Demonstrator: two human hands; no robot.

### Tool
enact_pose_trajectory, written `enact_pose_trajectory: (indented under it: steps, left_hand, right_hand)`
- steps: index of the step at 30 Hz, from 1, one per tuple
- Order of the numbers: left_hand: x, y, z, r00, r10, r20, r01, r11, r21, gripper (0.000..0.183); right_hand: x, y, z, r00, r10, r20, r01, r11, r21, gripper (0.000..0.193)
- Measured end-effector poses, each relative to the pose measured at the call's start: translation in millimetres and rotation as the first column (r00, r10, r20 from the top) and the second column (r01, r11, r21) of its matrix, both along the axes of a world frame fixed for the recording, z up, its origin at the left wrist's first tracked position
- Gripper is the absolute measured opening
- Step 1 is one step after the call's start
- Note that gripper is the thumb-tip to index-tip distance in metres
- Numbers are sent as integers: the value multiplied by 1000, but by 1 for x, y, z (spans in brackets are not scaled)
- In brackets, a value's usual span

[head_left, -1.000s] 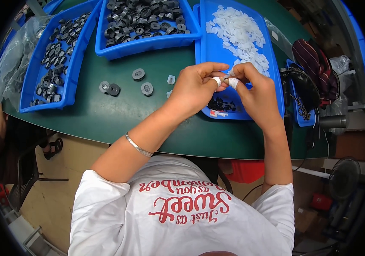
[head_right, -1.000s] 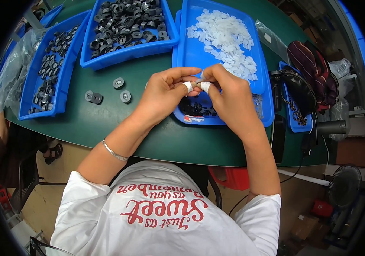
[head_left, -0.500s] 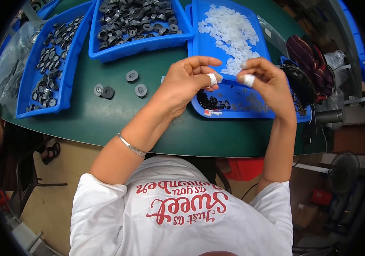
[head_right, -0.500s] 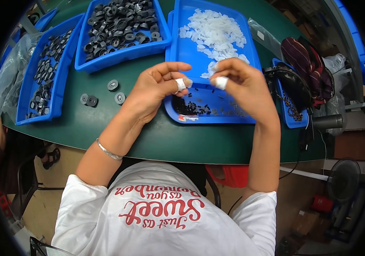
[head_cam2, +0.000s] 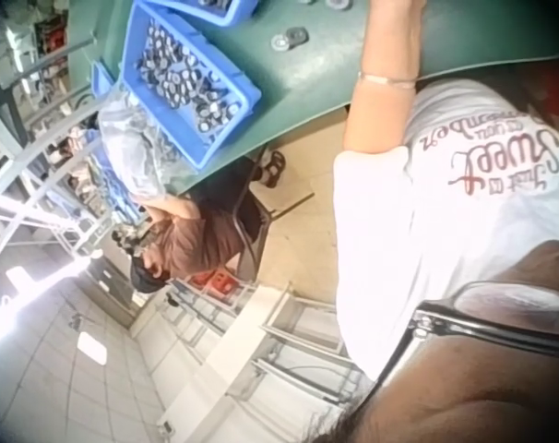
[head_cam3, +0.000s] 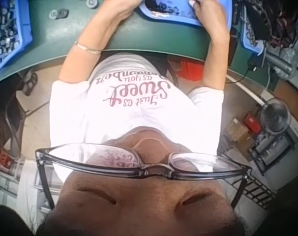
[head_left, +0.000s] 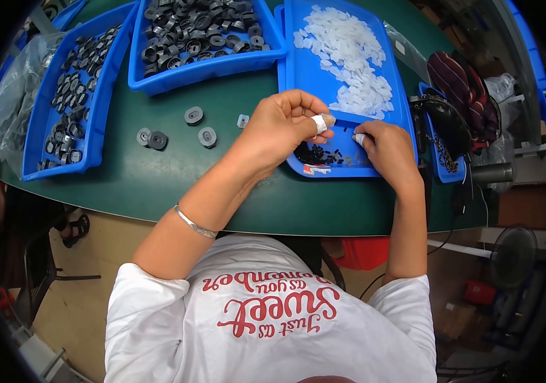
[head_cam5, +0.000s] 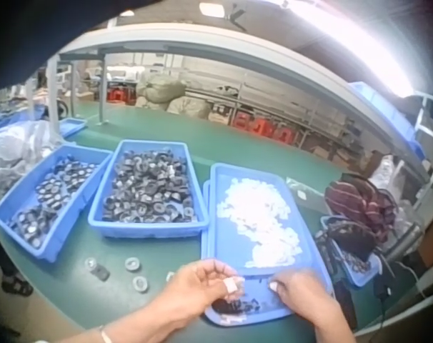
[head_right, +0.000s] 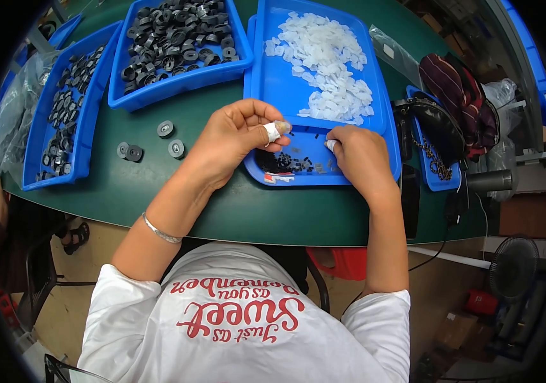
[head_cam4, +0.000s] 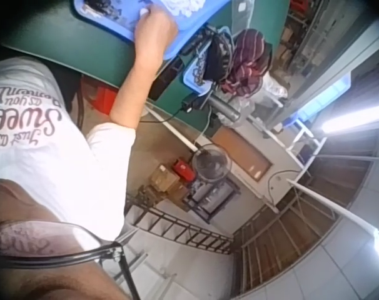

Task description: The person assembles small plastic components by hand, fitting small pins and pieces into plastic bases on the workbench.

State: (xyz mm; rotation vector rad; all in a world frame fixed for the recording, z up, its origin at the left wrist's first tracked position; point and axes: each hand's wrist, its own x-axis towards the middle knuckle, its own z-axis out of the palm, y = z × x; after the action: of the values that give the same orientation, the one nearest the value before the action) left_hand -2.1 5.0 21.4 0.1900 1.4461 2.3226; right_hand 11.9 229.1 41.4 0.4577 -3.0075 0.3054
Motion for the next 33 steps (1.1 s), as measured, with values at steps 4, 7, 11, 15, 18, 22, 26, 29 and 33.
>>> enact_pose_trajectory:
  steps: [4,7,11,15,18,22,26,29,33]
  left_hand:
    - [1,-1,0,999,-19,-51,17,999,-41,19]
    - [1,0,-3,999,-20,-44,17,997,-74,18]
    - [3,2,-1,999,-39,-19,37,996,-87,18]
    - [2,2,-4,998,-44,-35,42,996,-78,21]
    - [2,2,-5,995,-71,-69,64,993,-97,24]
    - [3,3,-4,995,-70,-75,62,993,-103,24]
    - [3,2,-5,994,-84,-65,77,992,-99,22]
    - [2,1,-8,991,-83,-105,68,988,-136,19]
    - [4,4,-11,990,-42,-136,7,967,-254,18]
  right_hand:
    - [4,-2,1,999,47,-27,-46,998,30,13]
    - [8,-5,4,999,37,-30,-37,999,-8,13]
    - [13,-11,8,964,-27,264,182,792,-583,8]
    - [14,-15,12,957,28,289,229,537,-812,9]
    - [15,-17,9,962,70,263,194,497,-846,10]
    - [18,-24,8,960,79,269,199,481,-854,14]
    - [22,-34,0,960,81,269,205,453,-868,18]
    - [24,-42,-3,954,118,277,190,475,-859,16]
    - [25,-46,-9,978,79,191,113,569,-814,15]
